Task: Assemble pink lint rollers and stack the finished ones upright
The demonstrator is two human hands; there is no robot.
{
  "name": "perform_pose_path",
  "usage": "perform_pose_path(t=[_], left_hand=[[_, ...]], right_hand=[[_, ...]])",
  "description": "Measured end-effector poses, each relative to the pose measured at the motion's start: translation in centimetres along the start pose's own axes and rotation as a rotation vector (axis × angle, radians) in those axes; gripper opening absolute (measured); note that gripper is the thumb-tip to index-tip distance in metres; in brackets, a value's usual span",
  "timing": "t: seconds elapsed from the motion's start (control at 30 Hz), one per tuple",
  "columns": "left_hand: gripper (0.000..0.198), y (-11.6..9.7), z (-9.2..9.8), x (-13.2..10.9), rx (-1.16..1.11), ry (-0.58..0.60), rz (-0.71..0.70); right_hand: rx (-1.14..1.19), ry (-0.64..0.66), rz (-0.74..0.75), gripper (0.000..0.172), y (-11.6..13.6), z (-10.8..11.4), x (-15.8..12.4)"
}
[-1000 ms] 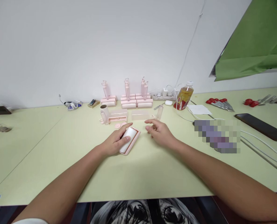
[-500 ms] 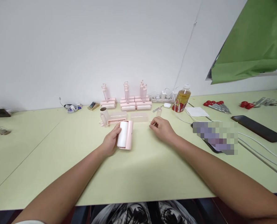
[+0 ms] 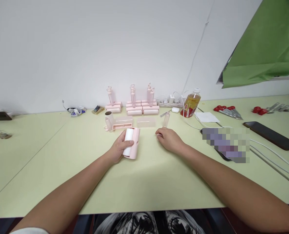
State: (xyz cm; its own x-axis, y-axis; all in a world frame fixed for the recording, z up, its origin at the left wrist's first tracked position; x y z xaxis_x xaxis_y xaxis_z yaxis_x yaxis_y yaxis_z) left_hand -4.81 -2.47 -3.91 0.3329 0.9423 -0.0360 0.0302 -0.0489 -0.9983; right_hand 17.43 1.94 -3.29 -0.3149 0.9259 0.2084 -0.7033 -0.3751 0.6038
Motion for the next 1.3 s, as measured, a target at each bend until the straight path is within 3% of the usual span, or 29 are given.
perform_pose_path(t=[0.1,0.27,0.33,0.43,0.5,0.57,0.67,0.73,0.83,0.9,0.97,1.07,1.3], left_hand=[[0.064,0.0,0.0,0.0,0.010,-0.009,0.003],[0.063,0.0,0.1,0.0,0.010,-0.032,-0.011],[0.063,0.0,0.1,0.0,0.002,-0.038,-0.006],[0.064,-0.1,0.1,0.1,-0.020,-0.050,0.008],[0.065,-0.1,0.2,0.1,-0.035,-0.056,0.011],[0.066,-0.1,0.3,0.1,-0.054,-0.061,0.005],[0.067,-0.1,0.5,0.2,-0.094,-0.067,-0.008],[0.071,-0.1,0.5,0.2,-0.121,-0.064,-0.013],[0.075,-0.1,0.4,0.2,-0.154,-0.061,-0.020],[0.075,-0.1,0.4,0.2,-0.165,-0.073,-0.025],[0.074,-0.1,0.5,0.2,-0.160,-0.082,-0.028],[0.071,-0.1,0.6,0.2,-0.132,-0.086,-0.023],[0.066,-0.1,0.6,0.1,-0.085,-0.082,-0.026]], right_hand=[[-0.039,-0.069,-0.078,0.024,-1.5,1.0,0.8],[-0.046,-0.348,-0.092,0.044,-2.5,2.6,1.0],[-0.020,-0.332,-0.093,0.053,-3.2,2.4,1.3],[0.032,-0.207,-0.124,0.063,-4.5,1.7,2.0],[0.057,-0.209,-0.113,0.059,-4.8,1.6,2.3],[0.101,-0.313,-0.035,0.047,-4.2,2.2,2.2],[0.170,-0.453,0.220,0.027,-1.7,3.2,0.9],[0.186,-0.373,0.429,0.022,0.6,3.1,-0.3],[0.219,-0.101,0.649,0.031,3.5,2.0,-2.5],[0.260,0.007,0.652,0.037,4.5,1.2,-3.5],[0.296,0.050,0.620,0.032,5.0,0.6,-4.0],[0.338,0.030,0.585,0.024,5.1,0.4,-4.1],[0.406,-0.006,0.494,0.021,5.0,0.8,-3.7]])
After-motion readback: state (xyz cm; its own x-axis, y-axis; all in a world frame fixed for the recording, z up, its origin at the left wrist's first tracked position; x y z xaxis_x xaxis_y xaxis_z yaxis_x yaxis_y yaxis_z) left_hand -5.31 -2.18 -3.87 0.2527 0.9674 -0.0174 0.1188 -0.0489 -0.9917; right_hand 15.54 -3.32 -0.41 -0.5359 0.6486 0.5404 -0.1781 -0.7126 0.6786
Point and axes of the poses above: each hand's wrist, its own x-axis towards the middle knuckle, its own z-axis out of the back of the hand, y = z × x, the point moved 4 cm from there along x, towards the middle knuckle, and after that the axes turned 14 degrees about x, right-handed, at the moved point
